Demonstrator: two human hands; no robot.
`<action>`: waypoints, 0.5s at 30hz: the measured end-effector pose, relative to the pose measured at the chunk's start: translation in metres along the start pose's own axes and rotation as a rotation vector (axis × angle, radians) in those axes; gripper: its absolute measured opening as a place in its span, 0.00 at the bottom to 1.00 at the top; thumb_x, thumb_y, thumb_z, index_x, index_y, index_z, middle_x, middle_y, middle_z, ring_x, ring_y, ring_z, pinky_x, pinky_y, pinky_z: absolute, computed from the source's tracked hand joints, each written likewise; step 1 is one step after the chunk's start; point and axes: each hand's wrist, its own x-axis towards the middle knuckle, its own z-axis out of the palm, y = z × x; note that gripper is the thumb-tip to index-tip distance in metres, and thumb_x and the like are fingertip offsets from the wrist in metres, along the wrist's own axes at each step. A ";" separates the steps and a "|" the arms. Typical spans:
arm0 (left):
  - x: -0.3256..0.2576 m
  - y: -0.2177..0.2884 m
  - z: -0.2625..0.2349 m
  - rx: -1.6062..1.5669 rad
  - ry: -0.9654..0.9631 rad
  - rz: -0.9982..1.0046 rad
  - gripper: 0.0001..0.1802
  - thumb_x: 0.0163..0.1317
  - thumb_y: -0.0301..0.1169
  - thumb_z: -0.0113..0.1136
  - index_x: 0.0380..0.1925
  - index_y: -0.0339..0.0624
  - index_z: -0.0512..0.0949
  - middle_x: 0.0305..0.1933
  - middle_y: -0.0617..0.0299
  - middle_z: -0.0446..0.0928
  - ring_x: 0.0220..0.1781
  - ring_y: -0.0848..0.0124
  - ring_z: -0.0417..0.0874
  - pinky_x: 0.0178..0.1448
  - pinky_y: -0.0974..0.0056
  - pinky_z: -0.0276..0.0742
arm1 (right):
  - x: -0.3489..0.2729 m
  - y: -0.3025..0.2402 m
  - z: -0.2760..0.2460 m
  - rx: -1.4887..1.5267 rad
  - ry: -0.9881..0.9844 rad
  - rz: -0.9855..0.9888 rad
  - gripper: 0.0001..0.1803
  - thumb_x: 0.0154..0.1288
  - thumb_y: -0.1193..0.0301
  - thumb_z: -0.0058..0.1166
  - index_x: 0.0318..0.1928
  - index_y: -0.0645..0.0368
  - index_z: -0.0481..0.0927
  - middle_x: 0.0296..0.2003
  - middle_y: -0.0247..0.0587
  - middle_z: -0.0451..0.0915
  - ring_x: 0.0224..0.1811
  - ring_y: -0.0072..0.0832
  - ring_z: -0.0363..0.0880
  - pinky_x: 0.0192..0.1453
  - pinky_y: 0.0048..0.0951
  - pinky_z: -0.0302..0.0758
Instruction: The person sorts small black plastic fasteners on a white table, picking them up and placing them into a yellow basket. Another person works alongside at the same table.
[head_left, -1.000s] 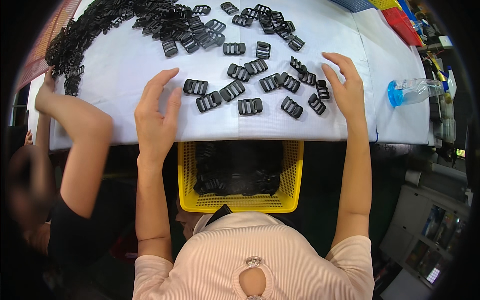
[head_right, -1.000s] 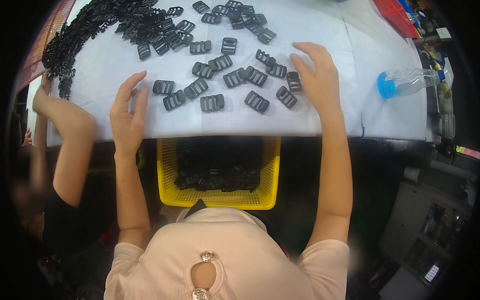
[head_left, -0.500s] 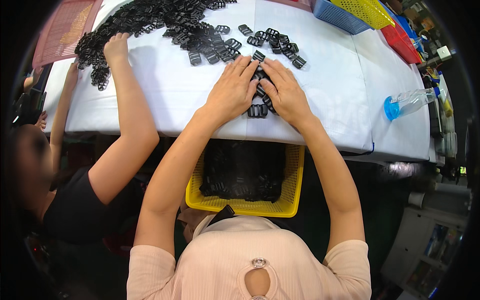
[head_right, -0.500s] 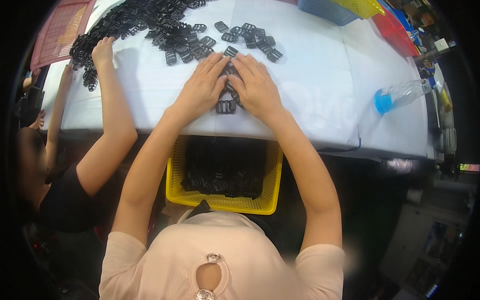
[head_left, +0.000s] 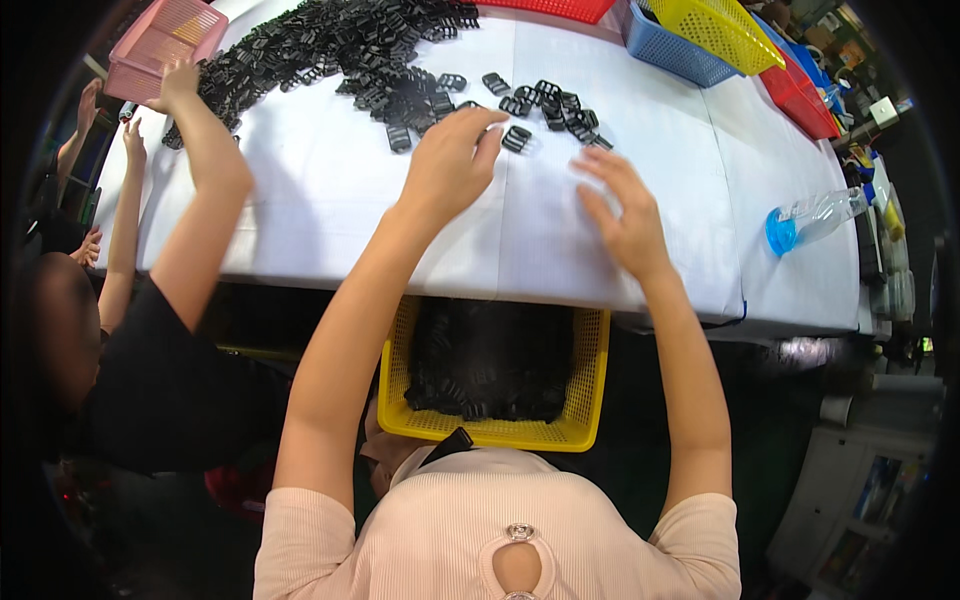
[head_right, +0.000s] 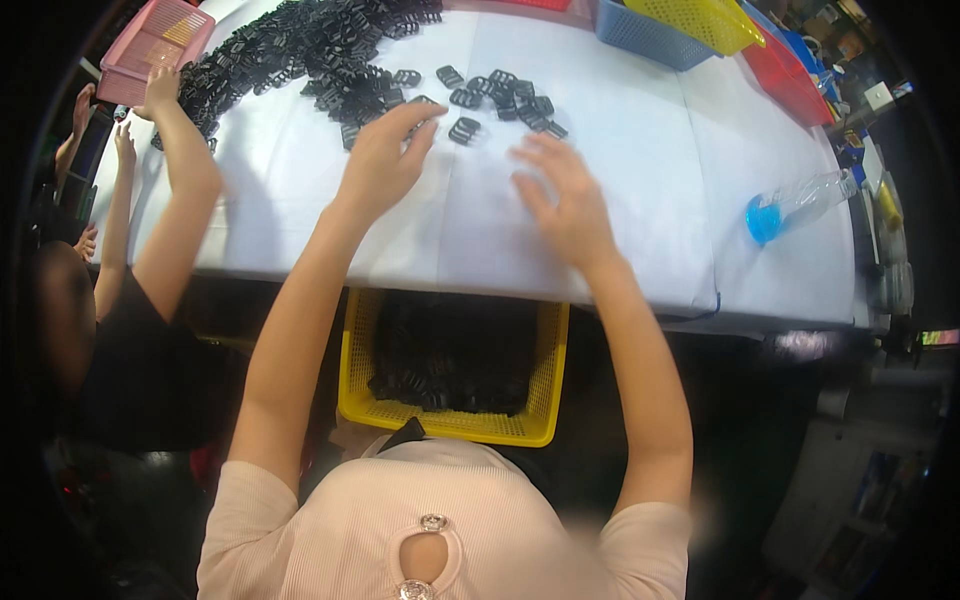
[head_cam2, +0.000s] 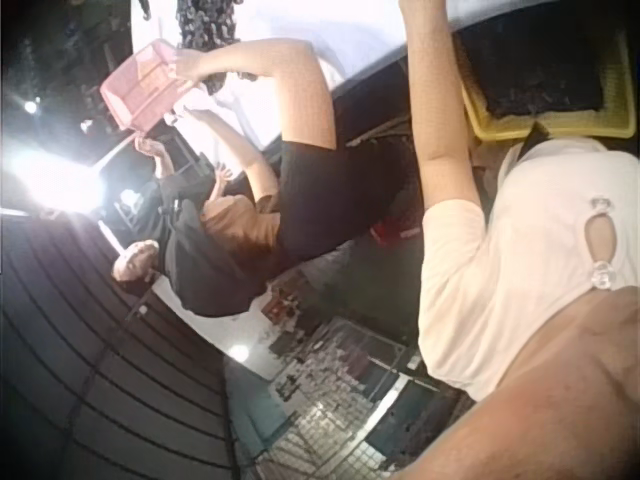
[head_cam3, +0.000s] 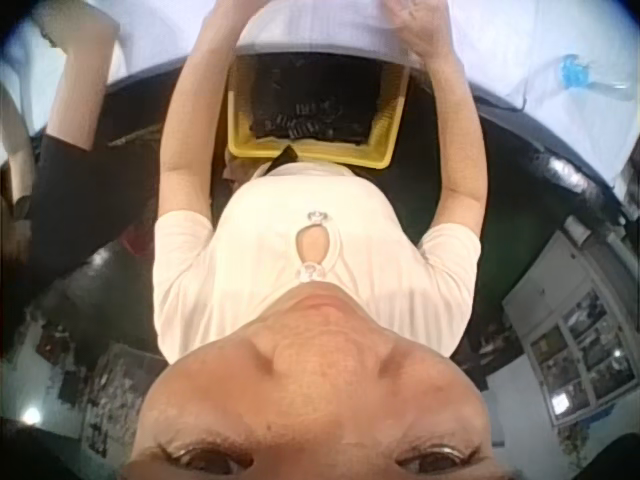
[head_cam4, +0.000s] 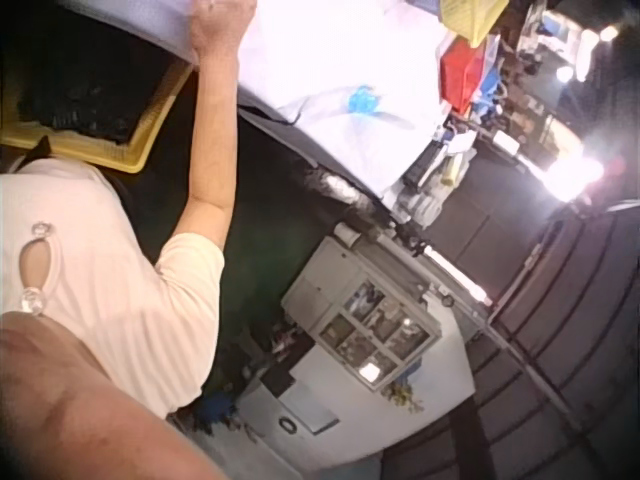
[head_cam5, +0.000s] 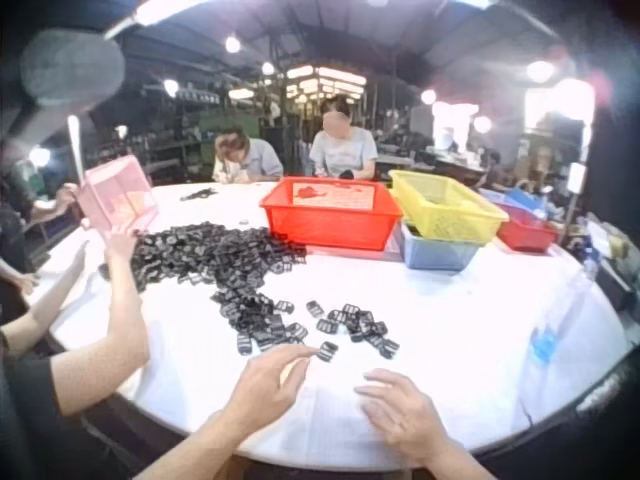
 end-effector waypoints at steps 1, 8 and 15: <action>0.021 -0.013 0.007 0.161 -0.036 -0.020 0.17 0.70 0.32 0.48 0.54 0.40 0.77 0.54 0.54 0.79 0.59 0.59 0.78 0.69 0.44 0.63 | 0.017 0.018 0.003 -0.001 0.023 0.034 0.18 0.65 0.67 0.57 0.54 0.56 0.80 0.59 0.50 0.74 0.63 0.45 0.71 0.67 0.38 0.68; 0.082 -0.061 0.064 0.459 -0.126 0.083 0.22 0.68 0.36 0.49 0.61 0.41 0.70 0.63 0.49 0.69 0.69 0.51 0.66 0.72 0.41 0.58 | 0.091 0.080 0.043 -0.083 -0.053 0.022 0.26 0.68 0.59 0.54 0.63 0.57 0.72 0.64 0.49 0.70 0.68 0.44 0.66 0.70 0.37 0.63; 0.002 0.007 0.037 0.142 -0.269 0.075 0.26 0.63 0.30 0.56 0.62 0.41 0.69 0.64 0.50 0.69 0.67 0.53 0.69 0.67 0.55 0.69 | 0.025 0.051 0.018 -0.031 -0.188 0.052 0.18 0.62 0.72 0.59 0.53 0.56 0.79 0.58 0.42 0.75 0.62 0.40 0.72 0.65 0.37 0.69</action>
